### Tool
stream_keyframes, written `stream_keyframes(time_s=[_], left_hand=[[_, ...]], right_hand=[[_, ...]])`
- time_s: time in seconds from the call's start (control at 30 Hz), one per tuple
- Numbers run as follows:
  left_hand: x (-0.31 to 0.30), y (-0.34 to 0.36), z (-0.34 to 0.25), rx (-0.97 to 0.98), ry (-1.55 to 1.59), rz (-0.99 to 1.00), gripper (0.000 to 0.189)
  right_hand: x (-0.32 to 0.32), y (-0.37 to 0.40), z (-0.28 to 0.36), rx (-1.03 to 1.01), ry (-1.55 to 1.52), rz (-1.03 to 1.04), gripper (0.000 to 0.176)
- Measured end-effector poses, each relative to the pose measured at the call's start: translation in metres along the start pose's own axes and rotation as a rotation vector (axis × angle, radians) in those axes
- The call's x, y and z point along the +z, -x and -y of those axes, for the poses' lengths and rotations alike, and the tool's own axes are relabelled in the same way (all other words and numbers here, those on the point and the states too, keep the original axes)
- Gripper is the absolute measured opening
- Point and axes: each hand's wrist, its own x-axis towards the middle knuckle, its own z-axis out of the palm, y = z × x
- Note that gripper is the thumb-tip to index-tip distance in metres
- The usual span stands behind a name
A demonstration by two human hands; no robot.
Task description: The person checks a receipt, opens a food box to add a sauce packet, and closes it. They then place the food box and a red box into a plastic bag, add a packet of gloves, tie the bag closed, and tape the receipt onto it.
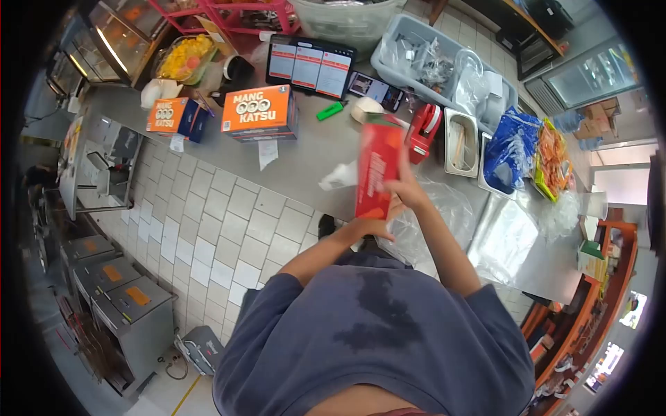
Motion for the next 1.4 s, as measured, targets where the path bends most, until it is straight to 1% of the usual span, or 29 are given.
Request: stream_keyframes(time_s=[0.03, 0.1, 0.13, 0.2, 0.23, 0.3, 0.37, 0.43, 0.53, 0.6, 0.63, 0.7, 0.77, 0.8, 0.83, 0.87, 0.9, 0.93, 0.97, 1.0, 1.03, 1.1, 1.17, 1.2, 1.23, 1.27, 1.3, 1.37, 1.4], left_hand=[[0.012, 0.009, 0.014, -0.151, 0.373, -0.091, 0.091], [0.046, 0.015, 0.084, 0.266, -0.356, -0.184, 0.098], [-0.001, -0.009, 0.008, 0.052, -0.42, -0.028, 0.109], [-0.006, -0.016, -0.002, 0.007, -0.527, 0.031, 0.113], [-0.008, -0.019, -0.005, -0.031, -0.65, 0.073, 0.118], [-0.017, -0.023, -0.015, -0.076, -0.594, 0.124, 0.118], [-0.022, -0.024, -0.021, -0.119, -0.662, 0.226, 0.12], [-0.024, -0.022, -0.023, -0.121, -0.709, 0.221, 0.118], [-0.048, -0.027, -0.063, -0.222, -0.826, 0.19, 0.114], [-0.058, -0.027, -0.092, -0.005, -0.635, 0.123, 0.1], [-0.063, -0.02, -0.09, -0.017, -0.643, 0.122, 0.1], [-0.082, -0.007, -0.081, 0.09, -0.639, -0.176, 0.082], [-0.12, -0.007, -0.056, -0.1, -0.813, -0.631, 0.071], [-0.138, -0.003, -0.045, -0.223, -0.915, -0.829, 0.071], [-0.156, 0.011, -0.018, -0.483, -0.793, -0.624, 0.071], [-0.167, 0.02, 0.002, -0.734, -0.662, -0.412, 0.071], [-0.17, 0.016, -0.002, -0.722, -0.664, -0.418, 0.071], [-0.172, 0.013, -0.009, -0.824, -0.611, -0.208, 0.067], [-0.175, 0.01, -0.015, -0.92, -0.558, 0.002, 0.063], [-0.173, 0.012, -0.009, -0.914, -0.567, -0.009, 0.063], [-0.165, 0.019, 0.006, -0.789, -0.749, -0.061, 0.055], [-0.153, 0.031, 0.013, -0.668, -0.934, -0.129, 0.047], [-0.144, 0.03, 0.006, -0.646, -0.47, -0.235, 0.039], [-0.134, 0.024, -0.006, -0.643, -0.48, -0.261, 0.039], [-0.118, 0.013, -0.027, -0.65, 0.117, -0.56, 0.04], [-0.107, 0.0, -0.048, -0.597, 0.732, -0.831, 0.042], [-0.106, -0.015, -0.074, -0.595, 0.734, -0.865, 0.042], [-0.123, -0.034, -0.115, -0.38, 1.059, -1.07, 0.044], [-0.132, -0.03, -0.109, -0.39, 1.047, -1.091, 0.044]], right_hand=[[-0.01, 0.026, -0.014, -0.202, -0.007, -0.08, 0.104], [-0.021, 0.082, 0.005, 0.058, 0.139, -0.053, 0.11], [-0.025, 0.098, -0.001, 0.07, 0.129, -0.061, 0.11], [-0.038, 0.126, -0.013, -0.206, 0.367, -0.41, 0.104], [-0.047, 0.135, -0.023, -0.193, 0.367, -0.429, 0.104], [-0.057, 0.147, -0.036, -0.166, 0.952, -0.409, 0.106], [-0.062, 0.148, -0.026, -0.098, 0.993, -0.405, 0.105], [-0.064, 0.143, -0.025, 0.146, 1.3, -0.083, 0.094], [-0.071, 0.134, -0.026, 0.173, 1.233, -0.045, 0.086], [-0.078, 0.134, -0.011, 0.055, 1.284, -0.019, 0.088], [-0.087, 0.141, -0.012, 0.155, 1.317, 0.014, 0.098], [-0.099, 0.156, 0.007, 0.407, 1.389, -0.01, 0.114], [-0.11, 0.163, 0.058, 0.668, 1.402, -0.111, 0.123], [-0.101, 0.163, 0.105, 0.649, 1.511, -0.073, 0.11], [-0.105, 0.165, 0.131, 0.653, 1.51, -0.093, 0.11], [-0.11, 0.164, 0.15, 0.543, 1.002, -0.021, 0.094], [-0.112, 0.162, 0.16, 0.41, 0.502, 0.051, 0.078], [-0.105, 0.157, 0.163, 0.399, 0.51, 0.045, 0.078], [-0.09, 0.146, 0.163, 0.17, 0.514, 0.003, 0.059], [-0.074, 0.133, 0.16, -0.06, 0.511, -0.035, 0.042], [-0.06, 0.117, 0.149, -0.058, 0.517, -0.001, 0.027], [-0.027, 0.083, 0.125, 0.028, 0.434, 0.181, 0.031], [0.004, 0.054, 0.073, -0.048, 0.582, 0.26, 0.045], [0.016, 0.046, 0.048, -0.149, 0.686, 0.26, 0.055], [0.025, 0.037, 0.037, -0.168, 0.697, 0.277, 0.055], [0.034, 0.029, 0.03, -0.36, 0.669, 0.101, 0.059], [0.04, 0.026, 0.026, -0.544, 0.62, -0.071, 0.063], [0.036, 0.02, 0.05, -0.547, 0.509, -0.035, 0.067], [0.035, 0.019, 0.056, -0.356, 0.148, -0.102, 0.073]])
